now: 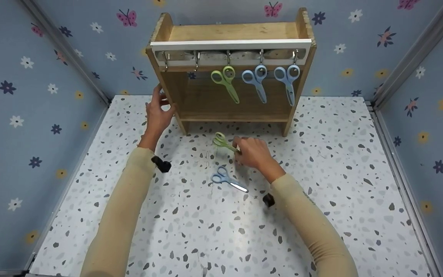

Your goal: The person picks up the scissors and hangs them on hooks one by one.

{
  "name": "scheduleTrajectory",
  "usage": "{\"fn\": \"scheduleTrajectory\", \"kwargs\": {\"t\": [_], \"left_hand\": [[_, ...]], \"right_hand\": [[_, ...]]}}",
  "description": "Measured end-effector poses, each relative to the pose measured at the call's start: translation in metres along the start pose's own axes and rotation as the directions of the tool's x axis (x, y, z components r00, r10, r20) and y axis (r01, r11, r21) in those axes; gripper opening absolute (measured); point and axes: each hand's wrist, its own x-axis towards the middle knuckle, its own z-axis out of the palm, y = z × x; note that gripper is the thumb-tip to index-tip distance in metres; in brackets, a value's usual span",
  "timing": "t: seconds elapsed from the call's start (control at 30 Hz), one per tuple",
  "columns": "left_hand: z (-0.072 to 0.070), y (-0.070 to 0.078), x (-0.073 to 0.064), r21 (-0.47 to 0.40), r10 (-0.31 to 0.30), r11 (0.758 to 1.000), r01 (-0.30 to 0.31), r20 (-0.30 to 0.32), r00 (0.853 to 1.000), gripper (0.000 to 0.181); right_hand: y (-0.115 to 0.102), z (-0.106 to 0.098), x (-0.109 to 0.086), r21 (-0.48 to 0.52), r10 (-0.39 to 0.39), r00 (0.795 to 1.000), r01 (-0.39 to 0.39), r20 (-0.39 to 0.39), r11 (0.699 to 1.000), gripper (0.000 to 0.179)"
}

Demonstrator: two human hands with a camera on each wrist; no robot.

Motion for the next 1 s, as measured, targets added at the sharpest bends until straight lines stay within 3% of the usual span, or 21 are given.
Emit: {"fn": "scheduleTrajectory", "kwargs": {"t": [0.43,1.0], "left_hand": [[0.000,0.000,0.000,-0.014,-0.023,1.000,0.023,0.014,1.000,0.075],[0.000,0.001,0.000,-0.001,-0.004,1.000,0.004,0.002,1.000,0.075]], "right_hand": [[-0.002,-0.016,0.005,-0.001,-0.012,0.999,0.012,-0.045,1.000,0.020],[-0.008,-0.025,0.011,-0.020,-0.012,0.998,0.011,-0.064,1.000,0.018]]}}
